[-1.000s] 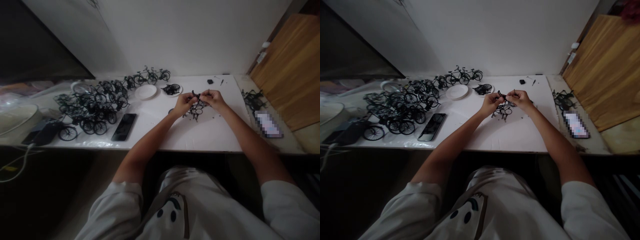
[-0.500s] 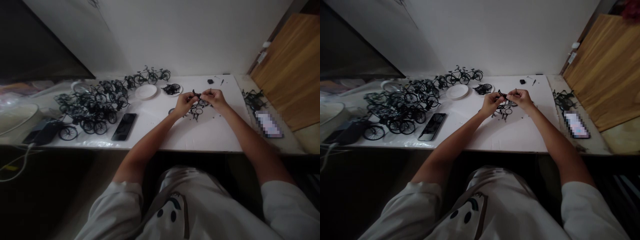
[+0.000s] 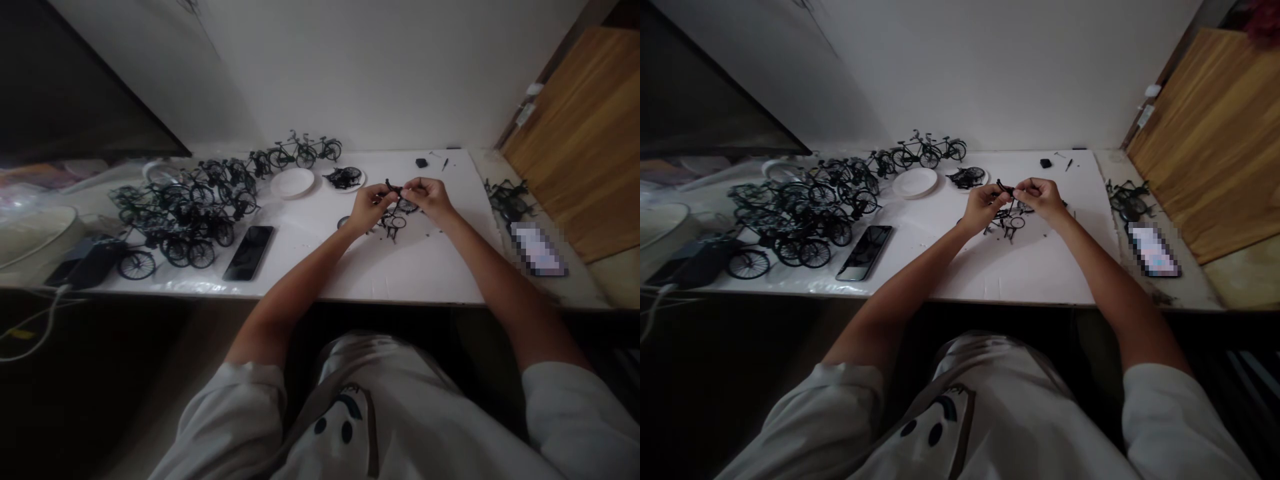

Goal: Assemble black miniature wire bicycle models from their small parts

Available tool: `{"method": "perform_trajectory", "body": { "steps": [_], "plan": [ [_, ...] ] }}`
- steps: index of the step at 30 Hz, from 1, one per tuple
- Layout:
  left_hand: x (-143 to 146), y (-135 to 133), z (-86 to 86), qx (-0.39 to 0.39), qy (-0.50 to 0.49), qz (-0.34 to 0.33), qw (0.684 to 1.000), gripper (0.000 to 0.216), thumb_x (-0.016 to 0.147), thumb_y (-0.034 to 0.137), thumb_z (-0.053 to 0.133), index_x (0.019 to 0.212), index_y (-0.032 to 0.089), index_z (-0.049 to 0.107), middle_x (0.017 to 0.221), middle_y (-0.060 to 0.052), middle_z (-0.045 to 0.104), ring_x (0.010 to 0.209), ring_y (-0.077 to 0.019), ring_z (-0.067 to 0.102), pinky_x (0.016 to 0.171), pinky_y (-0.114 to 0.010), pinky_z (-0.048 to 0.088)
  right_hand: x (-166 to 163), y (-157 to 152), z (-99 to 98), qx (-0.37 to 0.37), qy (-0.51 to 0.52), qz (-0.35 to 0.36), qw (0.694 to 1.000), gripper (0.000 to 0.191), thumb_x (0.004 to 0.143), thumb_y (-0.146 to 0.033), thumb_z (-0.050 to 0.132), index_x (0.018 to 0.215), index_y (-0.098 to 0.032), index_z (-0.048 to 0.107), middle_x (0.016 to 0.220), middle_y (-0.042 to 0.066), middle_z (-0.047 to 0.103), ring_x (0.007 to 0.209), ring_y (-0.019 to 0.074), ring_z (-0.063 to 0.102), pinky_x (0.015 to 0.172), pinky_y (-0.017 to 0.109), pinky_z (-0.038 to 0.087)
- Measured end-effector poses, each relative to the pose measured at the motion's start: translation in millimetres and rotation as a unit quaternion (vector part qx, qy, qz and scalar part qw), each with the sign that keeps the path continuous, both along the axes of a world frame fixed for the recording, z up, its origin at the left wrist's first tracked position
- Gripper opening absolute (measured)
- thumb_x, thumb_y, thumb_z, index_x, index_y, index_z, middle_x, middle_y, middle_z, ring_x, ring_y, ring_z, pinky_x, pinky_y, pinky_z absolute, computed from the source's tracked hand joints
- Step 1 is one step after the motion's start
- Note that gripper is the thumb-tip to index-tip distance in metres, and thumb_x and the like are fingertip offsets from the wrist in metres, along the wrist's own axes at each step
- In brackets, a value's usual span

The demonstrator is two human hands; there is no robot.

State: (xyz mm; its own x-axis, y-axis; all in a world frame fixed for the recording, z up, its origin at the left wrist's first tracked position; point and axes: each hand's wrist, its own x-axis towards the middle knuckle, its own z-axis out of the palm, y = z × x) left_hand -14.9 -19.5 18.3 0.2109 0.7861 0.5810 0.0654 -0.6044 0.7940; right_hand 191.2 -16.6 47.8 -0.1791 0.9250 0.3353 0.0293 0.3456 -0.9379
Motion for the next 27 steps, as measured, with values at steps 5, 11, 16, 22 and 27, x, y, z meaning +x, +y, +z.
{"method": "perform_trajectory", "body": {
  "steps": [5, 11, 16, 22, 27],
  "plan": [
    [0.0, 1.0, -1.4, 0.002, 0.009, 0.010, 1.000, 0.057, 0.094, 0.074, 0.074, 0.093, 0.018, 0.081, 0.091, -0.008, 0.081, 0.083, -0.0165, 0.071, 0.077, -0.030, 0.055, 0.4, 3.4, -4.8, 0.000, 0.010, 0.006, 1.000, 0.034, 0.069, -0.045, 0.095, 0.084, -0.019, 0.078, 0.058, -0.010, 0.032, 0.054, 0.0086, 0.034, 0.053, 0.026, 0.026],
    [-1.5, 2.0, -2.3, 0.012, 0.018, 0.024, 0.999, 0.055, 0.094, 0.073, 0.074, 0.092, 0.018, 0.080, 0.090, -0.008, 0.080, 0.084, -0.0178, 0.071, 0.081, -0.033, 0.056, 1.3, 2.5, -4.0, 0.022, -0.014, -0.003, 1.000, 0.034, 0.069, -0.045, 0.095, 0.084, -0.020, 0.078, 0.062, -0.010, 0.030, 0.057, 0.0093, 0.033, 0.054, 0.026, 0.027],
    [-2.4, 2.5, -2.6, 0.019, 0.024, 0.033, 0.999, 0.057, 0.094, 0.075, 0.073, 0.090, 0.018, 0.079, 0.092, -0.009, 0.081, 0.085, -0.0182, 0.072, 0.080, -0.033, 0.056, 1.5, 0.2, -1.2, 0.035, -0.017, 0.002, 0.999, 0.035, 0.069, -0.045, 0.096, 0.084, -0.019, 0.078, 0.065, -0.009, 0.030, 0.057, 0.0084, 0.031, 0.054, 0.026, 0.025],
    [-1.9, 2.5, -3.1, 0.018, 0.026, 0.039, 0.999, 0.059, 0.092, 0.077, 0.073, 0.090, 0.018, 0.079, 0.092, -0.009, 0.082, 0.085, -0.0185, 0.072, 0.080, -0.033, 0.055, 3.9, 0.0, 0.2, 0.005, -0.024, 0.010, 1.000, 0.038, 0.066, -0.046, 0.099, 0.084, -0.020, 0.079, 0.065, -0.010, 0.029, 0.057, 0.0084, 0.031, 0.053, 0.027, 0.025],
    [-1.9, 1.0, -1.9, 0.011, 0.025, 0.029, 0.999, 0.059, 0.093, 0.077, 0.073, 0.092, 0.019, 0.079, 0.095, -0.010, 0.083, 0.086, -0.0187, 0.073, 0.081, -0.033, 0.057, 5.0, 0.7, -0.7, -0.023, -0.001, 0.031, 0.999, 0.042, 0.064, -0.048, 0.103, 0.085, -0.020, 0.080, 0.063, -0.010, 0.029, 0.056, 0.0082, 0.033, 0.052, 0.027, 0.028]
  ]
}}
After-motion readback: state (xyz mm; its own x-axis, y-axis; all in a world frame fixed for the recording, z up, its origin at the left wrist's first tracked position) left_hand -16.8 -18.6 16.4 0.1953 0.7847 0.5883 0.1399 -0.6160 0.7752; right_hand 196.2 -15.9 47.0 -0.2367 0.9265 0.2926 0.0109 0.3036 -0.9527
